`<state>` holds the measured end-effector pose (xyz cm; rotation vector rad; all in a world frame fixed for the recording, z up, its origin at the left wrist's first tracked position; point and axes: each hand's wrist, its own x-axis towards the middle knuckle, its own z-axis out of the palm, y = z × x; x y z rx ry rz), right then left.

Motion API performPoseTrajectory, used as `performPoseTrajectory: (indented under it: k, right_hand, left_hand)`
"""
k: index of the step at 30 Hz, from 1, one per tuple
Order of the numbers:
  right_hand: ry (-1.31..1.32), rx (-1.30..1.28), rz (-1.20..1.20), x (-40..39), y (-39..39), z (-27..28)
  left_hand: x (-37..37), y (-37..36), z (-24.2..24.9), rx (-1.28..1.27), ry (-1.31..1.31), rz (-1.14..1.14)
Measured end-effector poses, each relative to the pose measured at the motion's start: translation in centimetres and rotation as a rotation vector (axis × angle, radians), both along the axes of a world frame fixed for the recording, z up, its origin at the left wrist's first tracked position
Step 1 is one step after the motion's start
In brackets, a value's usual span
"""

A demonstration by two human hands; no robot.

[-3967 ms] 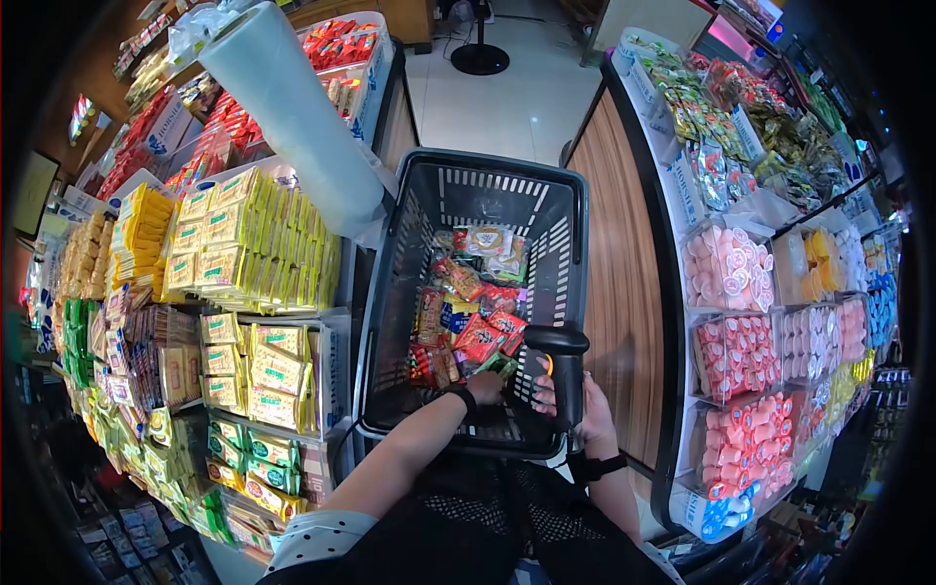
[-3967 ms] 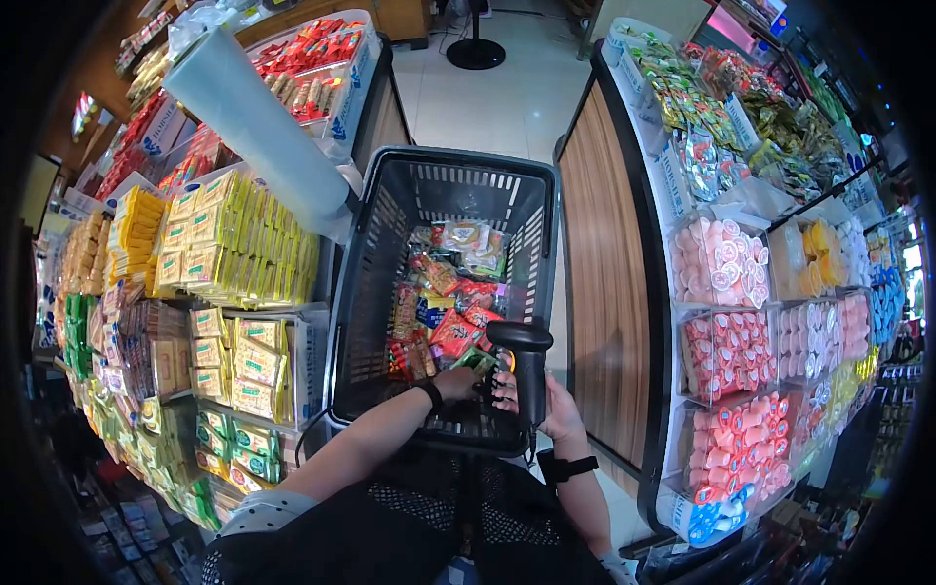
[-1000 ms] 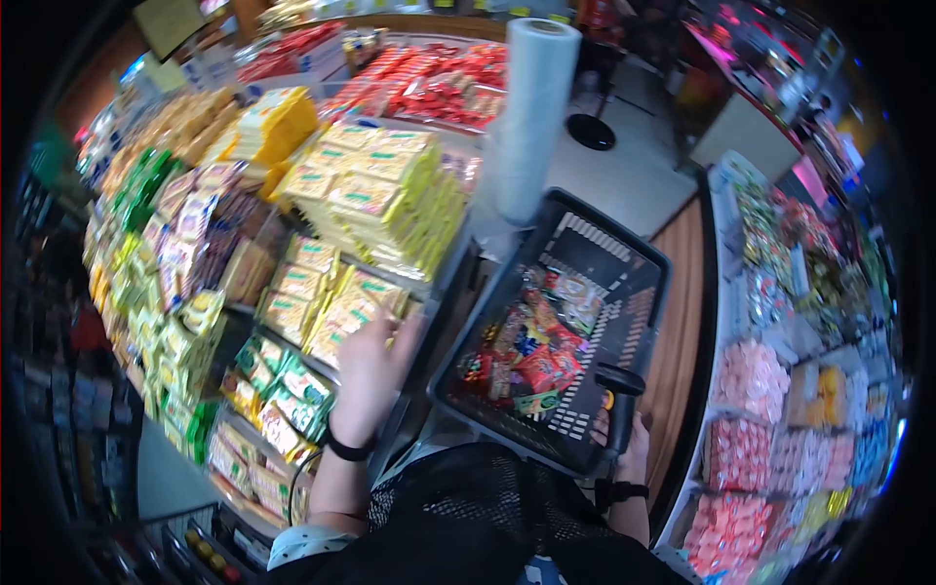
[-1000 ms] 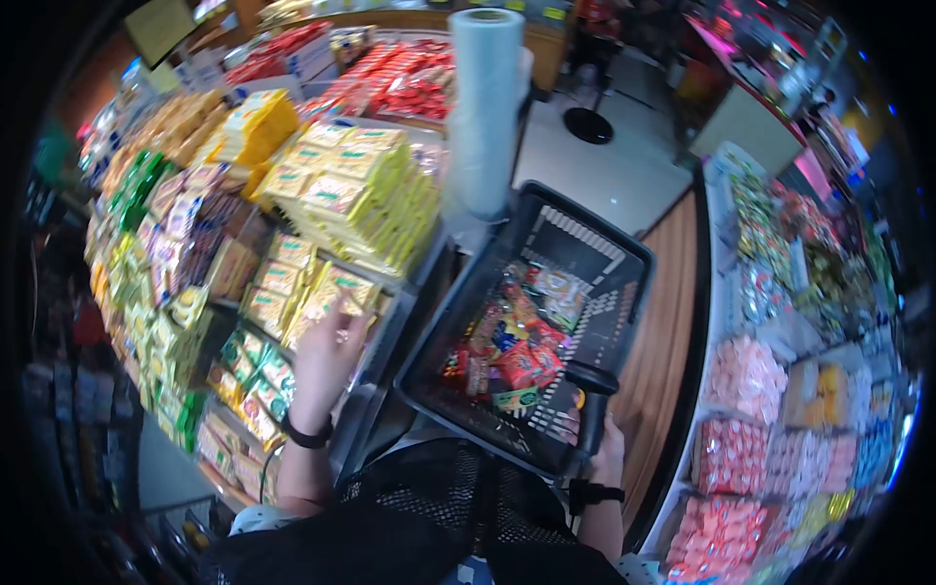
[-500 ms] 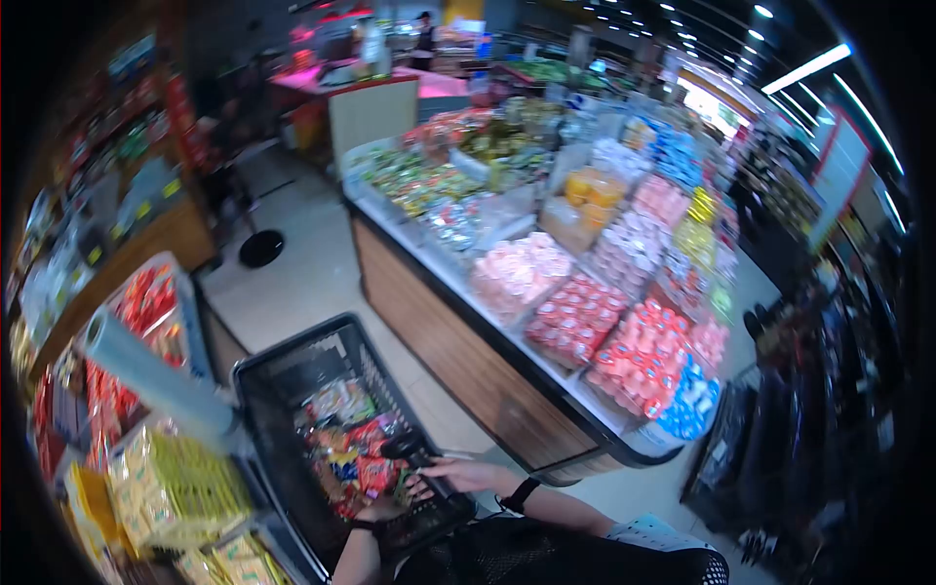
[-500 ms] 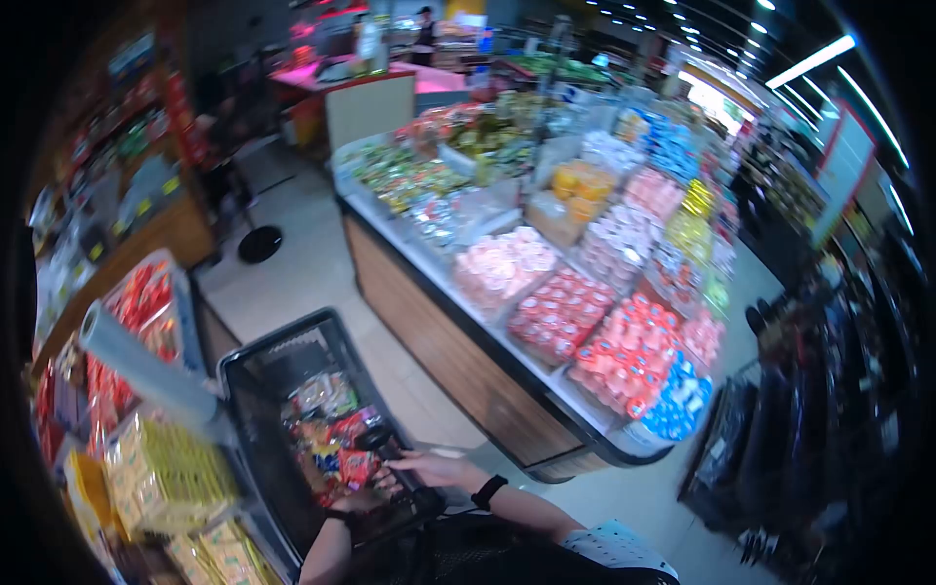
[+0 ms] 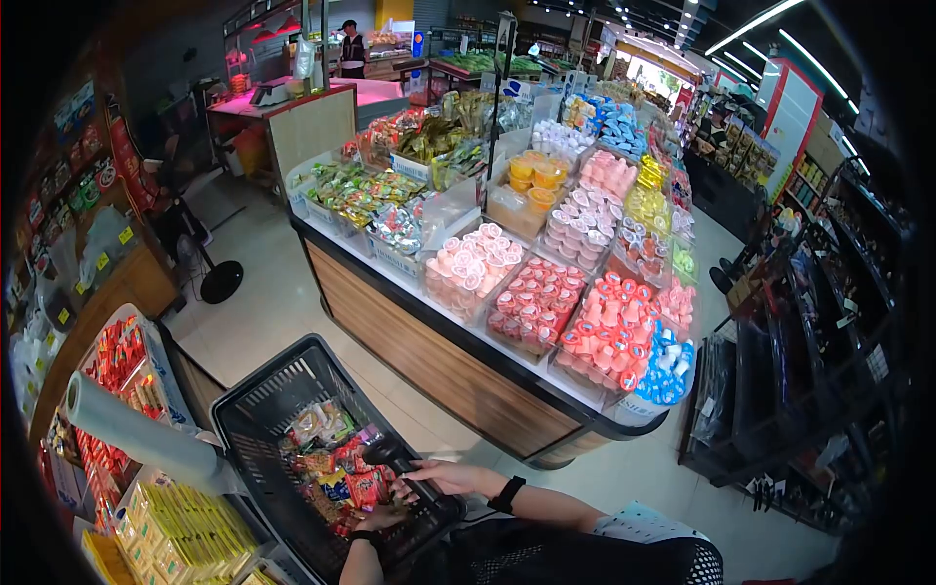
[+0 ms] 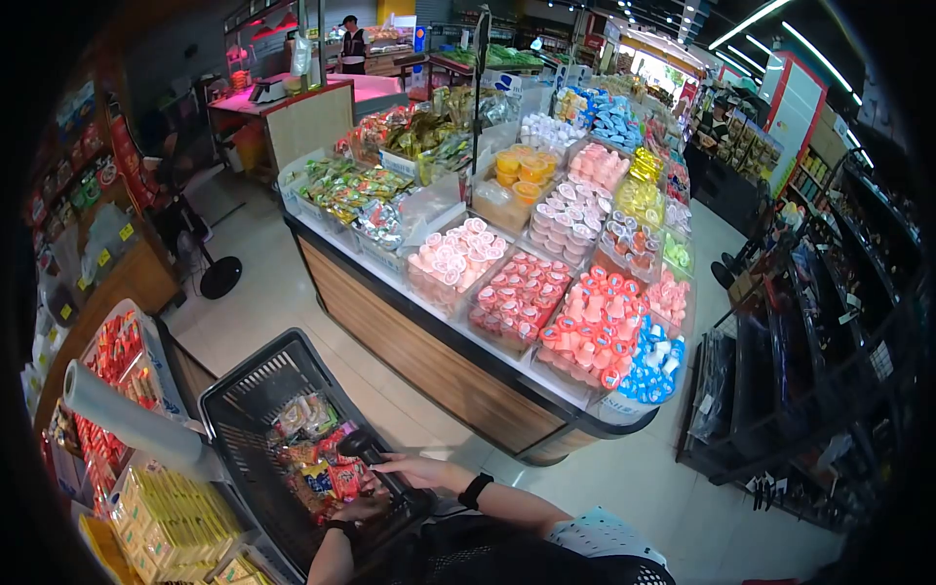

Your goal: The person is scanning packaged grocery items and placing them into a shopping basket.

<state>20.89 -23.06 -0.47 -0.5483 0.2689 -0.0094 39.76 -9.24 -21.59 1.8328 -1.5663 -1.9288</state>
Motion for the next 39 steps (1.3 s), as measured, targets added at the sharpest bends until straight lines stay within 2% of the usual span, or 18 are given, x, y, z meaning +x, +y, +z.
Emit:
performPoseTrajectory:
  k: [2, 4, 6, 8, 10, 13, 16, 18, 20, 22, 26, 28, 29, 32, 33, 36, 37, 39]
  right_hand:
    - [0.034, -0.013, 0.002, 0.0, 0.0, 0.7]
    - [0.022, -0.008, 0.014, 0.2, -0.2, -0.1]
    - [0.013, -0.002, 0.032, 0.3, -0.3, -0.7]
    - [0.030, 0.000, 0.064, 0.3, -0.4, -0.8]
    - [0.038, -0.014, 0.069, 0.2, -0.3, -0.4]
    - [0.046, -0.017, 0.057, 0.1, -0.5, -0.6]
    - [0.025, 0.006, 0.070, 0.0, -0.5, -0.7]
    - [-0.039, 0.010, 0.071, 0.1, -0.6, -1.1]
    - [0.034, -0.030, 0.071, 0.2, -0.8, -0.7]
    - [0.034, -0.070, 0.076, 0.3, -0.6, 0.3]
    - [0.104, -0.046, 0.063, 0.4, -0.7, 0.0]
    - [0.104, -0.039, 0.079, 0.8, -0.7, 0.2]
    - [0.131, -0.080, 0.077, 0.8, -0.6, 0.7]
    - [0.115, -0.078, 0.096, 0.7, -0.7, 0.6]
    - [0.108, -0.075, 0.110, 0.7, -0.8, 0.4]
    - [0.163, -0.133, 0.151, 0.7, -0.8, 0.4]
    - [0.169, -0.134, 0.172, 0.8, -0.7, 0.7]
    - [0.263, -0.279, 0.241, 1.0, -0.5, 1.3]
  left_hand:
    - [-0.1, -0.2, 0.8, 0.025, 0.029, 0.023]
    - [-0.6, 0.4, -0.4, -0.084, -0.091, 0.062]
    - [-1.1, 0.4, -2.0, -0.326, -0.229, -0.063]
    - [-0.9, 0.8, -2.5, -0.330, -0.137, 0.061]
    - [-0.5, 1.2, -0.6, -0.146, 0.068, 0.375]
    - [0.2, 0.6, 2.9, -0.353, -0.047, 0.564]
    - [0.8, 0.6, 8.0, -0.374, 0.402, 1.050]
    - [2.2, 0.5, 6.8, -0.367, 0.592, 1.261]
    - [2.5, 0.3, 9.4, -0.399, 0.981, 1.500]
    - [2.5, 0.7, 12.4, -0.411, 1.191, 1.637]
    - [2.8, 1.3, 11.9, -0.454, 1.352, 1.647]
    - [3.0, 1.1, 11.7, -0.475, 1.456, 1.555]
    - [3.2, 1.1, 11.3, -0.471, 1.635, 1.407]
    - [2.9, 0.9, 13.3, -0.413, 1.743, 1.283]
    - [2.5, 0.6, 14.2, -0.342, 1.600, 1.438]
    - [2.9, 0.4, 13.2, -0.218, 1.570, 1.377]
    - [2.6, 0.2, 13.6, -0.141, 1.416, 1.475]
    - [2.7, 0.1, 13.6, -0.111, 1.515, 1.372]
